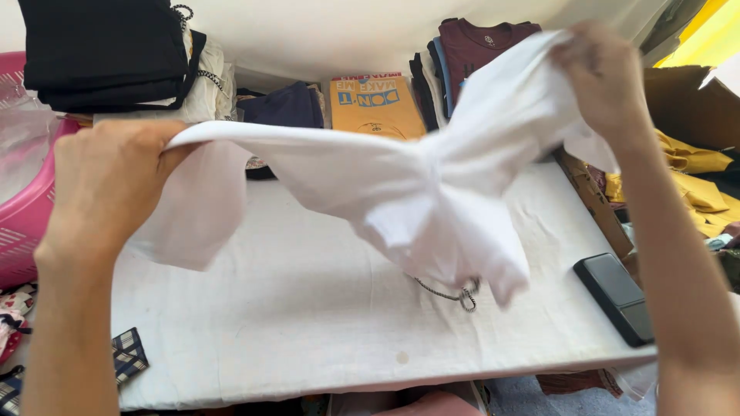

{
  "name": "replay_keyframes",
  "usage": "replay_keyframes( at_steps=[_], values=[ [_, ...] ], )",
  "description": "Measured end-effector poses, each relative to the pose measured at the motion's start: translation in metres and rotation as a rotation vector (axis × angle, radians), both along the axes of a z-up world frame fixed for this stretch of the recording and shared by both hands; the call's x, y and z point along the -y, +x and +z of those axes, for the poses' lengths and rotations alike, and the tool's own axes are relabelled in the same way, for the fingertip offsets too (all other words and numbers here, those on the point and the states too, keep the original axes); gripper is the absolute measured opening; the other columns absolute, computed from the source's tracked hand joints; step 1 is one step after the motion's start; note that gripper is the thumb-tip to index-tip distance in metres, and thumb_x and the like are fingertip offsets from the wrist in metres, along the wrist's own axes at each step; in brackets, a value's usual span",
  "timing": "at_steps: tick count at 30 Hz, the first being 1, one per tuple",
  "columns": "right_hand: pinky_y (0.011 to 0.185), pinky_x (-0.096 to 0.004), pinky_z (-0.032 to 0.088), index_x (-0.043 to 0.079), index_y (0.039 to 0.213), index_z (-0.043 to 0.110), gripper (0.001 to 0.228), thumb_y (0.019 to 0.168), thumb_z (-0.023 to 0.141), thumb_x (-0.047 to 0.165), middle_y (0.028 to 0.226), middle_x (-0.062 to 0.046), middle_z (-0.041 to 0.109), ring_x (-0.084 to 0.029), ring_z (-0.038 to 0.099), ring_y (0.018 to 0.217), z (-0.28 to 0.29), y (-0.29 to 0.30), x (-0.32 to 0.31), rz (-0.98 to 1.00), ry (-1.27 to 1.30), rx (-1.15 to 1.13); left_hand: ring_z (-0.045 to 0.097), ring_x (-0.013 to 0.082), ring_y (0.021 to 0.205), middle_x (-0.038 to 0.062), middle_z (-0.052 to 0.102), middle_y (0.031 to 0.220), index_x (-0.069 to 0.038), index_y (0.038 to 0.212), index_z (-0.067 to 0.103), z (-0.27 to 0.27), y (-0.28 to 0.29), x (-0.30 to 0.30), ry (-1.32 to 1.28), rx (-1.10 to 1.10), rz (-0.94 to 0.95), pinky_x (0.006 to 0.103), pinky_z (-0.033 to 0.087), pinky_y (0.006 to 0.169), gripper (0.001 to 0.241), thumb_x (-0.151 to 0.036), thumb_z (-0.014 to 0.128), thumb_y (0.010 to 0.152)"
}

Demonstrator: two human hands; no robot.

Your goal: The person folds three pairs of pants on a white surface. They first fold a pair of black pants, then a pair of white pants, and finally a pair of maroon pants. Each pair is folded neatly and placed on a stack to the left.

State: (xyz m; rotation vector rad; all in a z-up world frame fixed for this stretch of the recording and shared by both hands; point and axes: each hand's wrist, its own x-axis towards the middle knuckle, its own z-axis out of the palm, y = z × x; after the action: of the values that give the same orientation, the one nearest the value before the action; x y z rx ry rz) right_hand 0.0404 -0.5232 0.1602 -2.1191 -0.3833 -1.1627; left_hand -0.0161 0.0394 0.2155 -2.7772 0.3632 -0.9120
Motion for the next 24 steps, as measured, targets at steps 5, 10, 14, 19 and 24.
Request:
replay_keyframes(
  at_steps=[5,10,14,19,24],
  values=[
    [0.075,-0.033,0.053,0.005,0.117,0.074,0.019,0.101,0.077,0.014,0.097,-0.013,0.074,-0.014,0.068,0.084,0.05,-0.048,-0.051,-0.098,-0.202,-0.132,0.071,0.0241,0.076,0.008,0.072,0.097,-0.015,0.107,0.079,0.021,0.007,0.0,-0.028,0.191,-0.355,0.0356,0.056,0.07,0.015,-0.023,0.077,0.094],
    [0.081,-0.035,0.057,0.004,0.112,0.077,0.023,0.102,0.084,0.024,0.094,-0.014,0.075,-0.017,0.071,0.086,0.023,-0.034,-0.003,-0.241,-0.437,-0.16,0.072,0.0238,0.073,0.006,0.074,0.088,-0.009,0.111,0.078,0.036,-0.005,0.01,-0.058,0.187,-0.336,0.0357,0.053,0.061,0.024,-0.023,0.082,0.091],
    [0.069,-0.036,0.056,0.007,0.114,0.079,0.03,0.1,0.079,0.033,0.087,-0.012,0.075,-0.019,0.069,0.073,0.028,-0.039,-0.008,-0.249,-0.349,-0.62,0.07,0.0221,0.057,0.004,0.073,0.073,-0.019,0.103,0.084,0.023,0.005,-0.012,0.105,0.134,-0.081,0.0335,0.053,0.051,0.02,-0.036,0.083,0.091],
    [0.069,-0.03,0.056,0.005,0.115,0.076,0.037,0.091,0.074,0.033,0.09,-0.005,0.076,-0.012,0.069,0.075,0.025,-0.034,0.023,0.136,-0.003,-0.823,0.066,0.0279,0.066,0.014,0.07,0.095,-0.013,0.111,0.08,0.003,0.069,-0.064,-0.171,-0.061,-0.165,0.039,0.053,0.067,0.02,-0.025,0.073,0.096],
    [0.066,-0.032,0.053,0.006,0.118,0.076,0.037,0.094,0.072,0.034,0.093,-0.008,0.075,-0.015,0.065,0.072,-0.013,-0.021,-0.013,0.012,0.199,-1.021,0.066,0.0257,0.096,0.008,0.069,0.104,-0.013,0.107,0.074,-0.037,0.169,-0.023,-0.031,0.542,-0.174,0.0414,0.051,0.082,0.018,-0.028,0.067,0.102]
  ],
)
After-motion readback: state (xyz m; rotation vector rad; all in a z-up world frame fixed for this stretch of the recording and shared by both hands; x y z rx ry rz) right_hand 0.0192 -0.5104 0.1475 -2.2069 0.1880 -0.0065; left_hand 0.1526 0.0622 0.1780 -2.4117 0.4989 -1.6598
